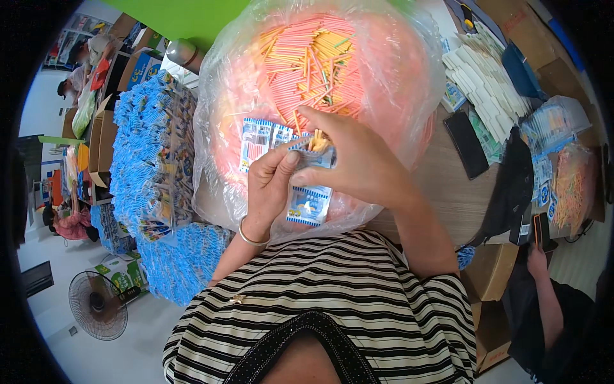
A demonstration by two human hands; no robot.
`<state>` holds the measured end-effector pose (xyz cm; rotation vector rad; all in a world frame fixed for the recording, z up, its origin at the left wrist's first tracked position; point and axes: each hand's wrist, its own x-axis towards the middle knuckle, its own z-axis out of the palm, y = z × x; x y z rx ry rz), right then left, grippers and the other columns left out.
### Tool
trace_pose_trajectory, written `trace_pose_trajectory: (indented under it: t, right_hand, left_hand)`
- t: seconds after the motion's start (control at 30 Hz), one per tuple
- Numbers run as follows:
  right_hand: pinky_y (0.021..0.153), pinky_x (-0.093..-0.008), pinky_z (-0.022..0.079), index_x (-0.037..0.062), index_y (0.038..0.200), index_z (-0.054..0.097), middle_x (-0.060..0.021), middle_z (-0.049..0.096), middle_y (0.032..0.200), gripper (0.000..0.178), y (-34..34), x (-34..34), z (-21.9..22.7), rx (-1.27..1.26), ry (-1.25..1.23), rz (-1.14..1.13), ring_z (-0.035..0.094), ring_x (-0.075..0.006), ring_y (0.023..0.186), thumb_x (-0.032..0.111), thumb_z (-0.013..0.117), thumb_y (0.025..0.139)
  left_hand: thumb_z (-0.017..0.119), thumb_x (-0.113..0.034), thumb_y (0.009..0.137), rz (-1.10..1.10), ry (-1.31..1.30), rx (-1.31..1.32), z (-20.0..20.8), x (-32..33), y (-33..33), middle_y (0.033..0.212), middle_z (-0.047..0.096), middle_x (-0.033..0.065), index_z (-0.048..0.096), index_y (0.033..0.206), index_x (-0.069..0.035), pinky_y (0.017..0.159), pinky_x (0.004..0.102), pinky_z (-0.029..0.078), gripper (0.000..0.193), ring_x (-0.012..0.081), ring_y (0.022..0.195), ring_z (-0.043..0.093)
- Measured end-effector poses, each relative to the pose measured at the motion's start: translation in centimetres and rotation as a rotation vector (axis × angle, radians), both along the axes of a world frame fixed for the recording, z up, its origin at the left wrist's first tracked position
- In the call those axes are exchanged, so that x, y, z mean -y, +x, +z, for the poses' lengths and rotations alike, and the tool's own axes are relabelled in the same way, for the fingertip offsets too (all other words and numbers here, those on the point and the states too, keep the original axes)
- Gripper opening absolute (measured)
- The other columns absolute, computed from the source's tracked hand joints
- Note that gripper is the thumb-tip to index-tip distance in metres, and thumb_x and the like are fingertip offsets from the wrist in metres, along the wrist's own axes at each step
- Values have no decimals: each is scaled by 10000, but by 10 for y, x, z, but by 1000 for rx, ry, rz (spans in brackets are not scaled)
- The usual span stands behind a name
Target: The person packs small plastic packets by gathering colorful sticks from a large bag and inserting them into the packets by hand.
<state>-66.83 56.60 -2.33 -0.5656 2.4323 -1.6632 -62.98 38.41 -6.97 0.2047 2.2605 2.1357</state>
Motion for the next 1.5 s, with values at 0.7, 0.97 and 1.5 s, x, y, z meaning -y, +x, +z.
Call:
trace_pose_trajectory:
  t: [0.7,0.97,1.5]
  right_hand:
    - [891,-402,475,9,1067,675,-150,639,1006,289,-77,15,13,-514,421,-156,597,-309,1014,192,695,844]
    - [965,-469,422,24,1055,650,-151,603,1105,316,-171,53,-23,-617,765,-135,530,-346,1125,235,713,829]
    - [850,-470,457,-14,1033,592,-194,633,990,252,-190,50,-47,-515,569,-186,588,-392,986,218,602,935]
  left_hand:
    - [631,-61,919,312,-361,-201,-16,37,11,1023,667,93,650,1079,-30,836,345,477,164,230,929,616]
    - [664,-59,839,401,-615,-431,-26,26,-6,1091,636,75,660,1022,-73,984,435,343,184,318,1101,522]
    - [685,-62,820,415,-620,-421,-26,25,-10,1116,638,74,678,1042,-86,987,438,343,224,323,1121,521]
